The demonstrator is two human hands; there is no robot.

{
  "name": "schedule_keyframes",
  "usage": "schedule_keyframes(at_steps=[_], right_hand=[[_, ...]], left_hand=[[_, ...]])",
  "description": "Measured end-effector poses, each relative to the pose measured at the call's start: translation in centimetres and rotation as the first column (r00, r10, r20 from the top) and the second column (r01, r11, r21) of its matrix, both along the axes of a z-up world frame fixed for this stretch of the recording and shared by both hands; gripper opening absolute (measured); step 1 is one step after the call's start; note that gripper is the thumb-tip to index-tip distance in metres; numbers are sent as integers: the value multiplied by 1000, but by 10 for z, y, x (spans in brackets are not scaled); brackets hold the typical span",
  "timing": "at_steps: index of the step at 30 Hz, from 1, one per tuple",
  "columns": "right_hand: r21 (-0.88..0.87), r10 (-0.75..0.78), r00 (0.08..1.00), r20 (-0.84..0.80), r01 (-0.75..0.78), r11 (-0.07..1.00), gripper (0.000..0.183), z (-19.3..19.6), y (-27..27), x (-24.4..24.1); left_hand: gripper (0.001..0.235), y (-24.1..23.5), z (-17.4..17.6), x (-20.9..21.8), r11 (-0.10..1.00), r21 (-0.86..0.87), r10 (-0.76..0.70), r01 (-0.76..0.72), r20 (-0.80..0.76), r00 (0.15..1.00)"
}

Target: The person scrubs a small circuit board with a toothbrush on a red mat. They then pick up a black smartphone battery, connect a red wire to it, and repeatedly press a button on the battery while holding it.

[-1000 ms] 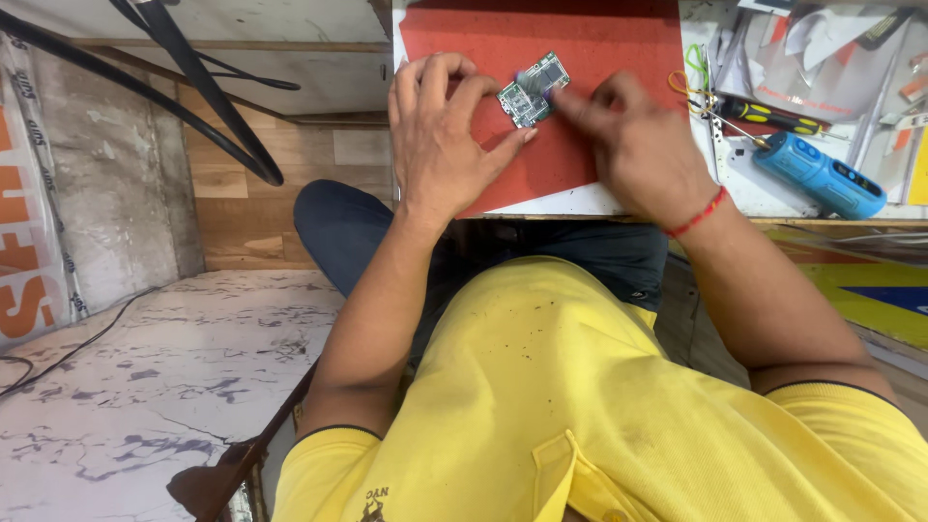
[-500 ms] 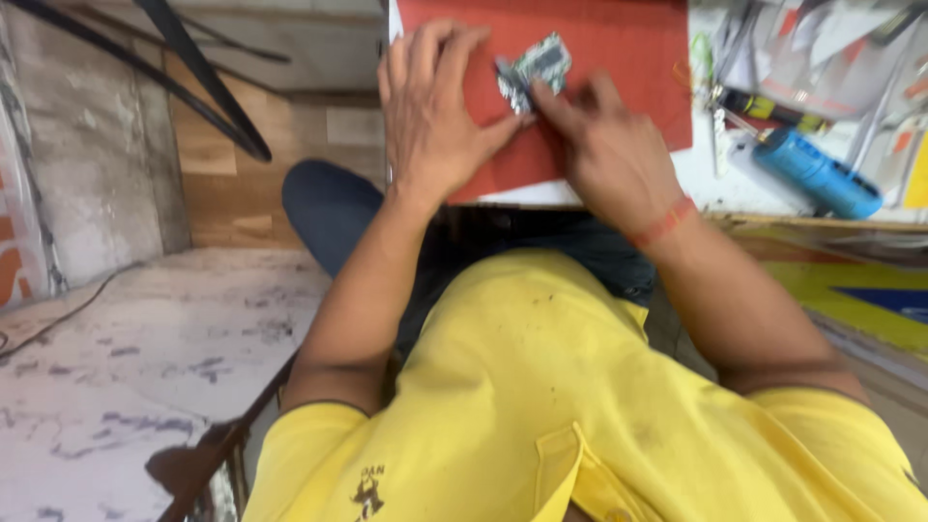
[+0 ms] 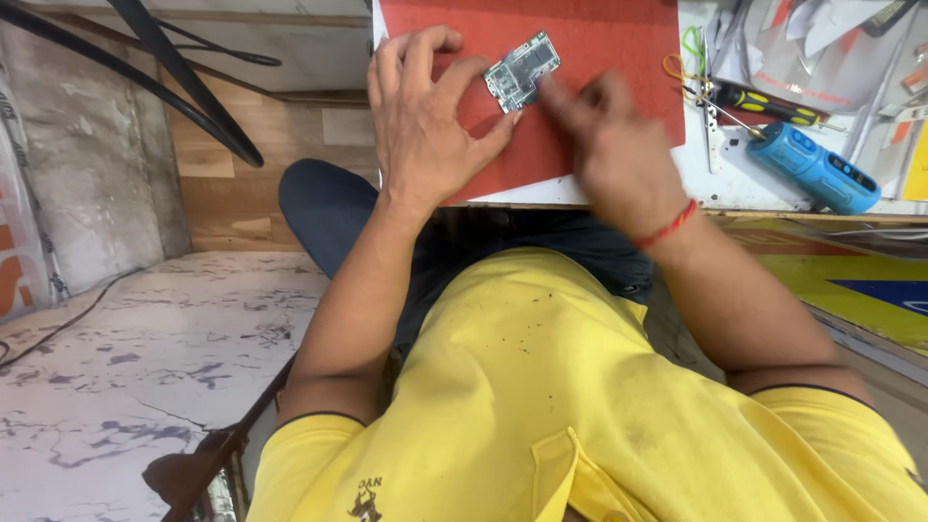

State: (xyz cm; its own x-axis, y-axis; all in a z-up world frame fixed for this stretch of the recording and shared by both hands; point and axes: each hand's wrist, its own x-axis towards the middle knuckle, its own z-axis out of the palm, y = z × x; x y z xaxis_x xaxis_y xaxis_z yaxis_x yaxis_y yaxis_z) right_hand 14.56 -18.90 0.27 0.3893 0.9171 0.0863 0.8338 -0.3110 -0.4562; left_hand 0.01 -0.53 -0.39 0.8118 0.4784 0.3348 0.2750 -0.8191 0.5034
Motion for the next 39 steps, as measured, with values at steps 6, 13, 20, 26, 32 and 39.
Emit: schedule_keyframes(at_steps=[6, 13, 20, 26, 32, 39], right_hand=[[21, -2, 1000, -25, 2, 1000, 58, 12, 10, 9], [-50, 49, 998, 40, -47, 998, 53, 9, 14, 15], [43, 54, 991, 124, -60, 997, 54, 0, -1, 18], [11, 69, 990, 121, -71, 997, 56, 3, 7, 21], [-10, 41, 992, 118, -40, 999, 55, 8, 4, 21], [-56, 69, 994, 83, -65, 996, 59, 6, -4, 17]], left_hand=[[44, 6, 10, 8, 1000, -9, 14, -14, 3, 1000], [43, 4, 8, 8, 1000, 4, 5, -5, 6, 1000], [44, 3, 4, 6, 1000, -17, 3, -4, -14, 1000], [41, 1, 4, 2, 1000, 8, 16, -16, -19, 1000], [41, -1, 4, 1, 1000, -19, 16, -16, -11, 1000], [41, 1, 3, 4, 1000, -4, 7, -8, -20, 1000]])
